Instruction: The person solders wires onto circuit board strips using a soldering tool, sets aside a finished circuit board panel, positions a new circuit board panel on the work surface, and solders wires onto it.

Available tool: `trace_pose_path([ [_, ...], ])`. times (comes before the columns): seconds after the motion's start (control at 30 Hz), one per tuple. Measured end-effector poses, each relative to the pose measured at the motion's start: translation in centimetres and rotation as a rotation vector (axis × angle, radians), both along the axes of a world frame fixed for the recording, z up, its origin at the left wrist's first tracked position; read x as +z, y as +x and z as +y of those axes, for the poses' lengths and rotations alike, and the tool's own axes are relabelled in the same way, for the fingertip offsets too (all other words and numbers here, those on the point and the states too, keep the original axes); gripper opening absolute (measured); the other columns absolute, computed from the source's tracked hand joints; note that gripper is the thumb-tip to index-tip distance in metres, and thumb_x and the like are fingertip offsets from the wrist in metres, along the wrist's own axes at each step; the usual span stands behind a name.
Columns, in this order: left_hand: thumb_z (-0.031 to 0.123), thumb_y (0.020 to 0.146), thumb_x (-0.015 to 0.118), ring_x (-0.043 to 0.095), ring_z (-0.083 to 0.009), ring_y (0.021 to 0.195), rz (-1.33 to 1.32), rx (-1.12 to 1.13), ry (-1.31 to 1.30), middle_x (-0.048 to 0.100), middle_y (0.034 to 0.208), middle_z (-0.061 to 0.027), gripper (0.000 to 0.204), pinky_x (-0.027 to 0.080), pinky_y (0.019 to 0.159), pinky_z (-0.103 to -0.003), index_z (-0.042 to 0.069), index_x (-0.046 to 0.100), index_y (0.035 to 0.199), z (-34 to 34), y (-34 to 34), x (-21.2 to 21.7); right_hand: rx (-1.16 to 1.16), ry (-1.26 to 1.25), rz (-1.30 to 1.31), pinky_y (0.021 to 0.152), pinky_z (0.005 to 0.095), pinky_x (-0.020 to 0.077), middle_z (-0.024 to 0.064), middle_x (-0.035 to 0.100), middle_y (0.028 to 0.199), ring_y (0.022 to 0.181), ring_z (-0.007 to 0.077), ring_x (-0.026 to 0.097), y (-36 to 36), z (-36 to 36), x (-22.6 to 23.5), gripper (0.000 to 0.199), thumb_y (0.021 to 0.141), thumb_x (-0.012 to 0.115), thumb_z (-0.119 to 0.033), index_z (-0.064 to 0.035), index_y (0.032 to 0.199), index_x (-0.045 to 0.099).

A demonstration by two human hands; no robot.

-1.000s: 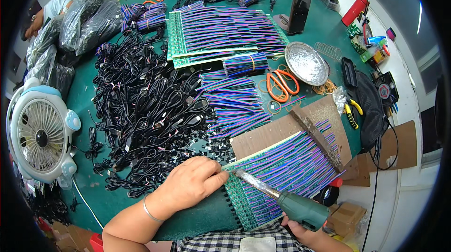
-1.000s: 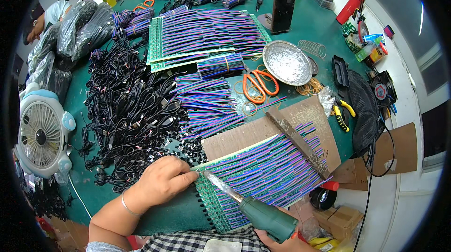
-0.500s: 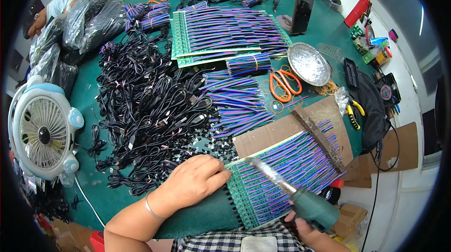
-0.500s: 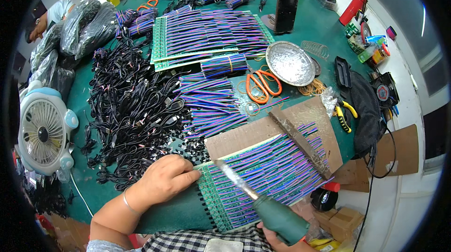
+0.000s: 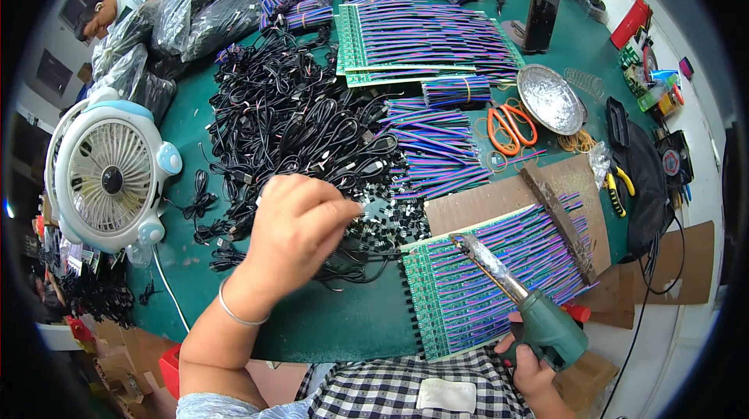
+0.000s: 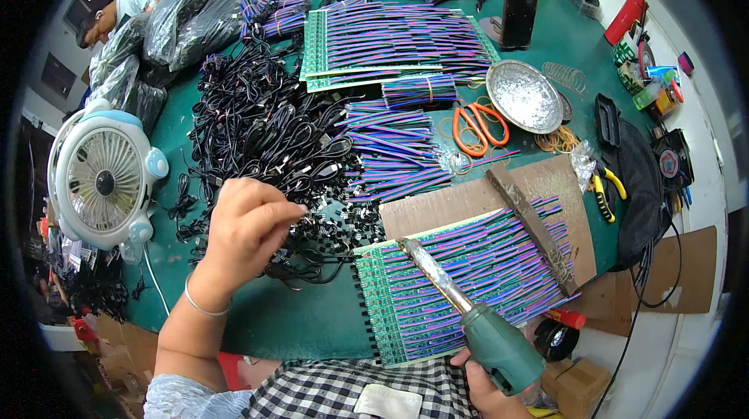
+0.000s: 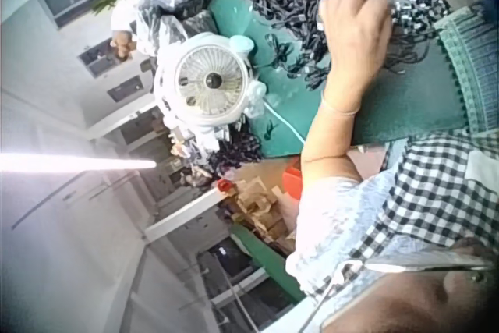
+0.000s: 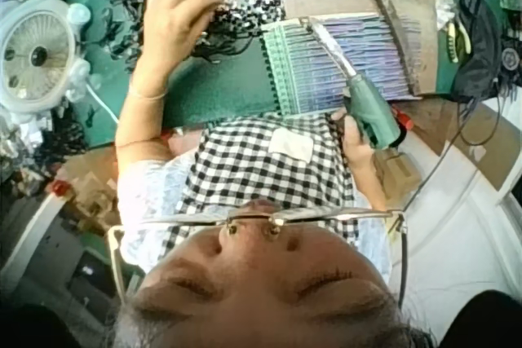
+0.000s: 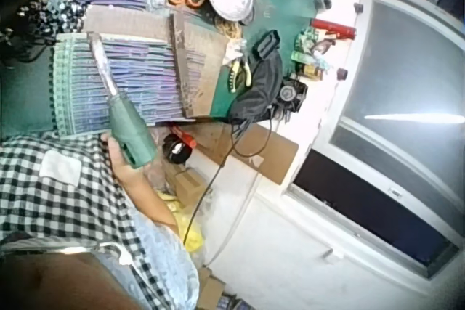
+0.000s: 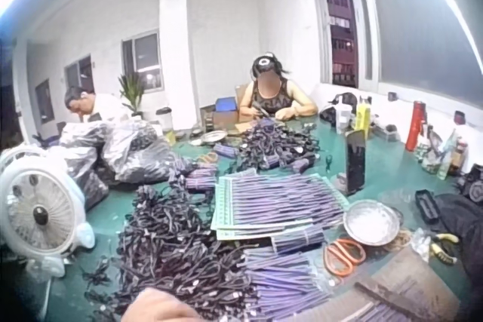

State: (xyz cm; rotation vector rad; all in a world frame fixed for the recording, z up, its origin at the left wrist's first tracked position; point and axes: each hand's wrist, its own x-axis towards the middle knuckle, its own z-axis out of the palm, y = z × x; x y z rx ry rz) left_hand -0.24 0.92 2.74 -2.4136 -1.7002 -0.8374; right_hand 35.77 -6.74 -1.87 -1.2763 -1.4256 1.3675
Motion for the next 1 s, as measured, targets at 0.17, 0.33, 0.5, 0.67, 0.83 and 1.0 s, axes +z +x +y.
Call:
trace_pose_path([
  [0.17,0.01,0.066,0.071,0.053,-0.0192,0.084,0.09,0.048,-0.041,0.058,0.084,0.0018,0.015,0.038,0.075,-0.035,0.013,0.065,0.08,-0.2,-0.3,-2.4,0.025,0.026,0.024,0.063,0.0311,0.0507,0.0169,0.056,0.115,0.069,0.019,0.061,-0.2,-0.1,-0.2,0.046,0.089,0.052,-0.02,0.0066,0.125,0.04],
  [0.33,0.014,0.069,0.068,0.052,-0.0176,0.087,0.176,0.072,-0.04,0.058,0.086,0.0039,0.009,0.035,0.078,-0.035,0.016,0.063,0.077,0.3,-0.1,-2.7,-0.047,0.001,0.02,0.063,0.0314,0.051,0.0167,0.056,0.116,0.069,0.0194,0.061,-0.4,-0.2,0.7,0.047,0.089,0.053,-0.021,0.0055,0.126,0.041],
  [0.5,0.007,0.066,0.071,0.054,-0.0186,0.077,-0.048,0.115,-0.01,0.059,0.075,0.0021,0.019,0.032,0.076,-0.035,0.015,0.064,0.081,0.1,-1.2,-1.1,-0.002,0.018,0.016,0.064,0.0323,0.052,0.016,0.056,0.116,0.069,0.0205,0.061,-0.1,0.5,0.4,0.049,0.088,0.056,-0.022,0.0048,0.126,0.042],
  [0.67,0.01,0.064,0.074,0.053,-0.0166,0.075,-0.035,-0.079,-0.06,0.057,0.078,0.0037,0.021,0.031,0.075,-0.037,0.018,0.065,0.082,0.2,2.6,0.3,-0.025,-0.039,0.003,0.064,0.0332,0.052,0.0156,0.057,0.116,0.069,0.0201,0.061,0.6,0.5,0.0,0.05,0.087,0.058,-0.022,0.0041,0.127,0.042],
  [0.83,0.008,0.061,0.076,0.053,-0.0157,0.074,-0.196,-0.033,-0.235,0.058,0.075,0.0038,0.02,0.031,0.075,-0.035,0.015,0.063,0.075,-1.4,5.1,-3.3,0.077,-0.062,0.001,0.063,0.0317,0.0534,0.0173,0.056,0.116,0.072,0.021,0.063,0.5,0.7,0.8,0.052,0.086,0.059,-0.02,0.0055,0.127,0.041],
  [1.0,0.007,0.061,0.073,0.052,-0.0159,0.073,-0.242,-0.005,-0.221,0.056,0.073,0.0038,0.018,0.031,0.075,-0.035,0.015,0.062,0.074,-1.4,6.1,-3.8,0.057,-0.129,0.083,0.064,0.0314,0.0539,0.0191,0.054,0.116,0.075,0.0219,0.063,0.5,0.2,-0.2,0.051,0.086,0.06,-0.017,0.0057,0.128,0.041],
])
